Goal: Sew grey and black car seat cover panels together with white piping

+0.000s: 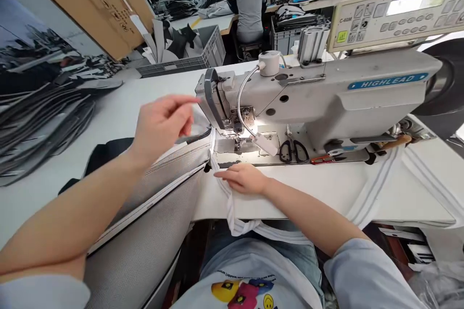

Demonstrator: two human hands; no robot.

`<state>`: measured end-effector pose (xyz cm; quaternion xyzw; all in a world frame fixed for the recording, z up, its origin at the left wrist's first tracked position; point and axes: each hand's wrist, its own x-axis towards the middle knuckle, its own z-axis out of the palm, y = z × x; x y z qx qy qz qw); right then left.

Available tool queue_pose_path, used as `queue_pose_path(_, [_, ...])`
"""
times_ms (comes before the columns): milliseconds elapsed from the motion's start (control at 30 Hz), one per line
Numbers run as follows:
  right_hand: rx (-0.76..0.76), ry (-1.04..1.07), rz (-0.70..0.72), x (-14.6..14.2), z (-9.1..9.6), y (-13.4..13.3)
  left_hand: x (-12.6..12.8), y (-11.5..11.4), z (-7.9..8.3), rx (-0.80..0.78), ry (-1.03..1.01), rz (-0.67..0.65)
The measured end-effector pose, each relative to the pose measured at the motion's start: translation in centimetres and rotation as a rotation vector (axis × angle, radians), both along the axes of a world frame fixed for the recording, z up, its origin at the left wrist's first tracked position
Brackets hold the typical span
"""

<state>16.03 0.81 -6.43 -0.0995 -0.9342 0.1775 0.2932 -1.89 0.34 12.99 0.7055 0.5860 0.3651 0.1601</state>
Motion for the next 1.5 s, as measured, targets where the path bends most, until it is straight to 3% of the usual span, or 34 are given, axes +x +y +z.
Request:
queue_pose_path(67, [-0.031,-0.009,0.004,0.2,-0.2,0.3,1.5,1.1,1.6,-0.126,-0.212,-0.007])
queue_pose_path(133, [0.01,-0.082,0.037,0.3,-0.3,0.4,2.3,2.0,2.3,-0.32,-0.378,-0.062])
queue_pose_path(200, [0.062,-0.16,0.069,0.3,-0.1,0.2,2.6,2.6,2.3,-0.484,-0.516,-0.111])
queue_pose_path(300, [0.077,-0.212,0.078,0.2,0.2,0.1,3.0,3.0,1.7,-0.579,-0.639,-0.151])
queue_pose_path(367, [0.068,-0.207,0.057,0.3,0.3,0.1,3.2,2.8,1.2,-0.501,-0.648,-0.14])
queue_pose_path(467, [0.046,-0.186,0.031,0.4,0.2,0.2,2.8,2.4,0.5,-0.207,-0.597,-0.08])
queue_pose_path(533, [0.028,-0.172,0.005,0.5,0.0,0.2,2.2,2.1,0.6,-0.101,-0.627,-0.042])
queue_pose_path(667, [0.024,-0.158,-0.035,0.3,-0.1,0.1,1.3,2.0,1.6,-0.327,-0.758,-0.054])
queue_pose_path(833, [0.003,-0.178,-0.055,0.1,0.1,0.0,2.3,2.2,1.9,-0.559,-0.687,-0.221])
queue_pose_path(1033, [-0.026,-0.186,-0.089,0.2,0.4,-0.3,1.8,2.1,0.8,-0.314,-0.768,-0.149])
queue_pose_path(1100, [-0.124,-0.106,-0.164,0.2,1.0,-0.9,0.9,1.6,0.9,-0.255,-0.754,-0.161])
queue_pose_path(1200, [-0.271,0.06,-0.42,0.0,2.8,-1.8,-0.1,0.6,1.4,-0.152,-0.736,-0.183])
queue_pose_path(1367, [-0.025,-0.09,-0.844,-0.5,7.4,-2.1,0.0,0.8,1.3,-0.052,-0.649,-0.148])
queue_pose_path(1500, [-0.058,-0.293,-1.069,-1.4,10.1,-2.0,0.8,2.1,0.5,0.034,-0.43,-0.07])
